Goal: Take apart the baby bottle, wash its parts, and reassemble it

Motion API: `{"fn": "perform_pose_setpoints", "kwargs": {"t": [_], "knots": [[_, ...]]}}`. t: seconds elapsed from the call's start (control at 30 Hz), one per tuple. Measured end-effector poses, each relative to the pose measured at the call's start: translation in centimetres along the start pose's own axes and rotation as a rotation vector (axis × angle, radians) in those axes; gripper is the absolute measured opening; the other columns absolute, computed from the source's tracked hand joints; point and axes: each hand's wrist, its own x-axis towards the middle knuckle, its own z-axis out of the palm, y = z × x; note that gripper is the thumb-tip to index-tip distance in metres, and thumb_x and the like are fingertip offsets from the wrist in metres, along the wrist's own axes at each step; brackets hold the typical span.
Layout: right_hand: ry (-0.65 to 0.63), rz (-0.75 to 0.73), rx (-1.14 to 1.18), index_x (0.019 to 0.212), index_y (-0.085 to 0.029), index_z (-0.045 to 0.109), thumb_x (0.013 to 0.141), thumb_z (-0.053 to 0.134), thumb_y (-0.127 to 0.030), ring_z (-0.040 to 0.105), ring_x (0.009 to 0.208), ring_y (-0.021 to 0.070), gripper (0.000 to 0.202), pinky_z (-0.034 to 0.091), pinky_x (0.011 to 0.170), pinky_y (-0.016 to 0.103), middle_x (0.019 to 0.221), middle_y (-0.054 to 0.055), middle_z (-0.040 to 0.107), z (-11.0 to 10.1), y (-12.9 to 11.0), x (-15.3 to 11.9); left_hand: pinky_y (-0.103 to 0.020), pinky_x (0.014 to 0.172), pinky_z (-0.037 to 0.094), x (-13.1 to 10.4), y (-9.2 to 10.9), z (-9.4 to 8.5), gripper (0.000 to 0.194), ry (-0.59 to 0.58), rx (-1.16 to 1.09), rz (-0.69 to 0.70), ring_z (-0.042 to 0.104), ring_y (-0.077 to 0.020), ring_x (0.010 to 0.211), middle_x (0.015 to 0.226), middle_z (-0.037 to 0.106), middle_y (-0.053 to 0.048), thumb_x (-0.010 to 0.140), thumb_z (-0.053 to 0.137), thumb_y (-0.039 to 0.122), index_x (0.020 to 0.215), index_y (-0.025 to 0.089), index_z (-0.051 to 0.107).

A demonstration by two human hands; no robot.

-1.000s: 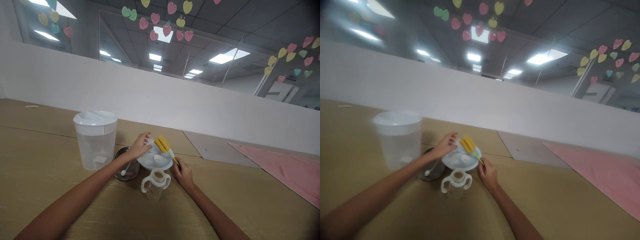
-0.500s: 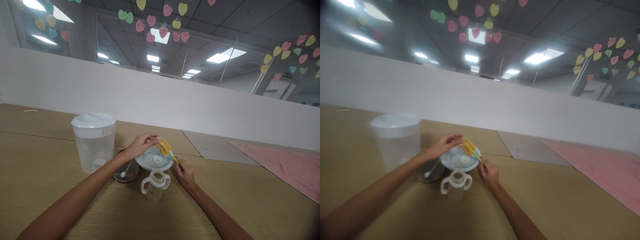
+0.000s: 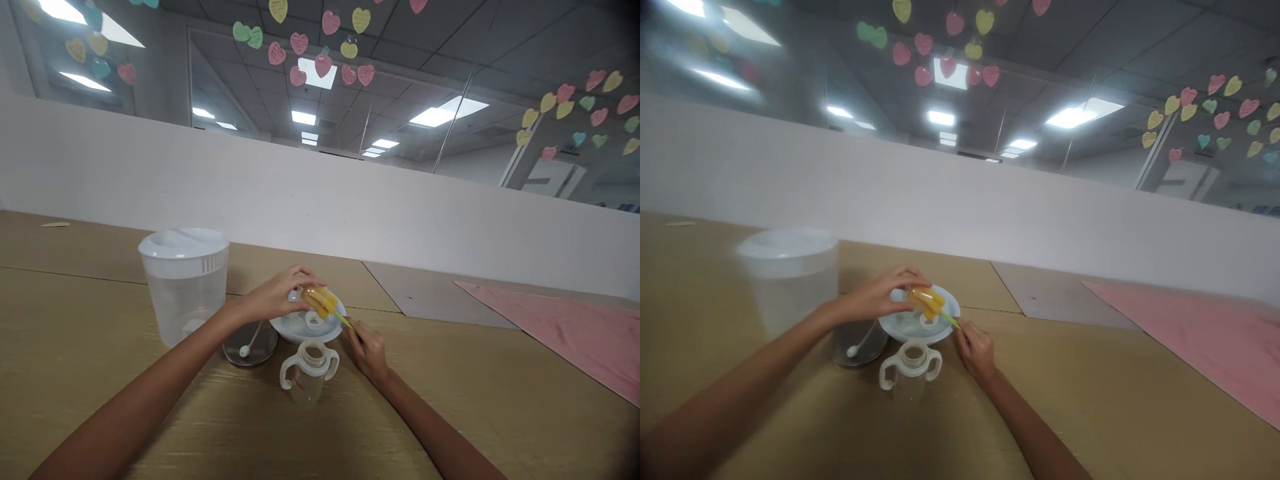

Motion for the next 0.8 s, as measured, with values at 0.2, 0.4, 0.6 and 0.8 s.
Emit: {"fn": "perform_pose_setpoints", "kwargs": {"t": [0.2,0.4,0.6,0.8], "knots": [[0.101,0.335,-0.018,0.082,-0.015,0.060,0.089,0.038,-0.037,0.052,0.053,0.0127,0.032,0.041,0.051,0.022,0.061,0.001,0.059,-0.1,0.1,0.5,-0.034,0.088,0.041,-1.5,-0.6,-4.0,0.045,0.175,0.388,-0.217,0.053,-0.0216,0.100,0.115,0.050,-0.007,0.074,0.055,0.022,0.118,0.021,0.048],[0.053,0.308,0.013,0.083,-0.014,0.060,0.088,0.037,-0.038,0.050,0.053,0.0117,0.033,0.039,0.052,0.021,0.064,0.000,0.058,-0.4,-0.2,0.8,-0.029,0.079,0.043,-2.4,-5.0,-2.4,0.037,-0.203,0.576,-0.451,0.057,-0.0214,0.094,0.106,0.060,-0.009,0.067,0.051,0.005,0.101,0.016,0.058],[0.014,0.289,0.036,0.087,-0.015,0.061,0.088,0.038,-0.035,0.051,0.055,0.0115,0.031,0.039,0.055,0.021,0.069,0.001,0.061,-0.3,-0.3,0.8,-0.024,0.062,0.045,-2.2,-9.0,0.1,0.040,-0.332,0.541,-0.517,0.061,-0.0219,0.079,0.093,0.066,-0.009,0.054,0.061,0.003,0.092,0.015,0.062],[-0.007,0.278,0.059,0.085,-0.015,0.061,0.088,0.039,-0.034,0.053,0.059,0.0121,0.029,0.040,0.057,0.021,0.071,0.001,0.062,-0.3,-0.3,0.8,-0.027,0.068,0.046,-2.5,-10.3,1.1,0.048,-0.300,0.499,-0.470,0.061,-0.0242,0.086,0.099,0.065,-0.011,0.055,0.065,0.005,0.102,0.015,0.060]]}}
